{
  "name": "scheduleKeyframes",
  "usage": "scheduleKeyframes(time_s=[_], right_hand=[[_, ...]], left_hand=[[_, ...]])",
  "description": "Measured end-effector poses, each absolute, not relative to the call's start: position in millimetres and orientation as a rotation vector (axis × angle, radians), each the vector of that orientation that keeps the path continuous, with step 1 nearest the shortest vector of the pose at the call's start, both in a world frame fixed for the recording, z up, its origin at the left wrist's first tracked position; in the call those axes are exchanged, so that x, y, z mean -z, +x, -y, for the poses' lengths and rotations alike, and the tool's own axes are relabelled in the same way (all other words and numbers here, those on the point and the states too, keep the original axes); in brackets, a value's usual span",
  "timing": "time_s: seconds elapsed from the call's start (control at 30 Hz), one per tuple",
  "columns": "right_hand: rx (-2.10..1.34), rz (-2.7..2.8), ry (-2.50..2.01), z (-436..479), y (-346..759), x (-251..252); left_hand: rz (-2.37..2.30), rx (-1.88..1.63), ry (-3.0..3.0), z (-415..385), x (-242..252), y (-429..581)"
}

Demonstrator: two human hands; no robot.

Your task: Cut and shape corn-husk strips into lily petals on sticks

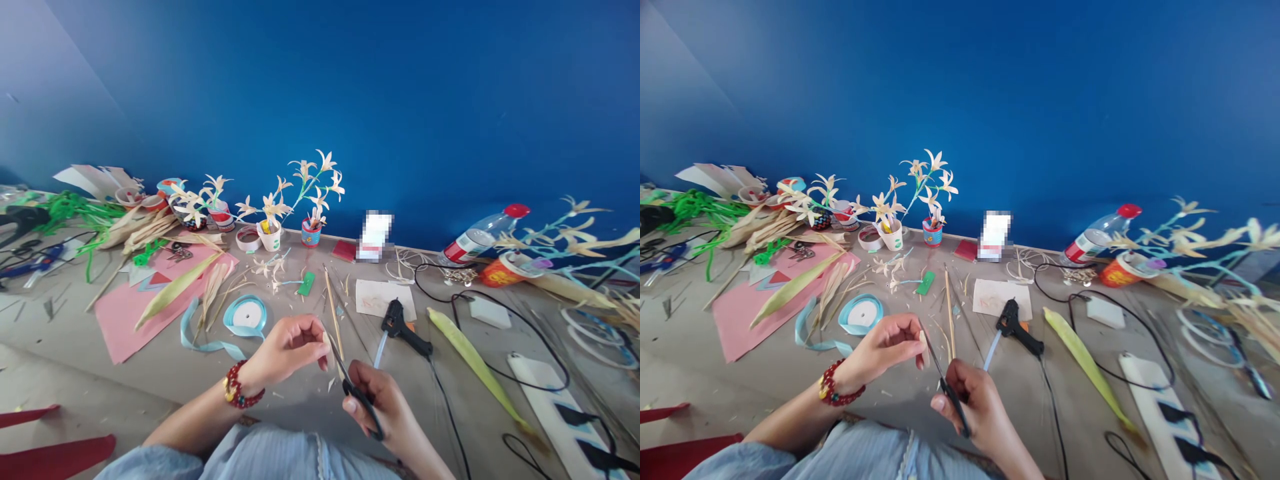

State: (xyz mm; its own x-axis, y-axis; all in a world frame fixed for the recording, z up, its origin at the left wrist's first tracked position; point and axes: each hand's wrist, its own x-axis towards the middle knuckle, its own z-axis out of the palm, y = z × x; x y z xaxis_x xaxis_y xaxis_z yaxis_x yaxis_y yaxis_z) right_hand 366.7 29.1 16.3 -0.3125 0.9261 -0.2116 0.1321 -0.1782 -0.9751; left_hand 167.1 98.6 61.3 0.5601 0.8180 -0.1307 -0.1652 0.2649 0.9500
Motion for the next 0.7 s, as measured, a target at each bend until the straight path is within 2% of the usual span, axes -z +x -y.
scheduleKeyframes(time_s=[0.4, 0.7], right_hand=[[-1.355, 1.555, -1.542, -5.4, 408.1, 6.1], [-0.502, 1.677, -2.260, 32.3, 458.0, 17.6]], left_hand=[[-0.755, -0.862, 0.940, -99.6, -48.2, 169.1], [-0.763, -0.892, 0.897, -95.7, -35.0, 174.4]])
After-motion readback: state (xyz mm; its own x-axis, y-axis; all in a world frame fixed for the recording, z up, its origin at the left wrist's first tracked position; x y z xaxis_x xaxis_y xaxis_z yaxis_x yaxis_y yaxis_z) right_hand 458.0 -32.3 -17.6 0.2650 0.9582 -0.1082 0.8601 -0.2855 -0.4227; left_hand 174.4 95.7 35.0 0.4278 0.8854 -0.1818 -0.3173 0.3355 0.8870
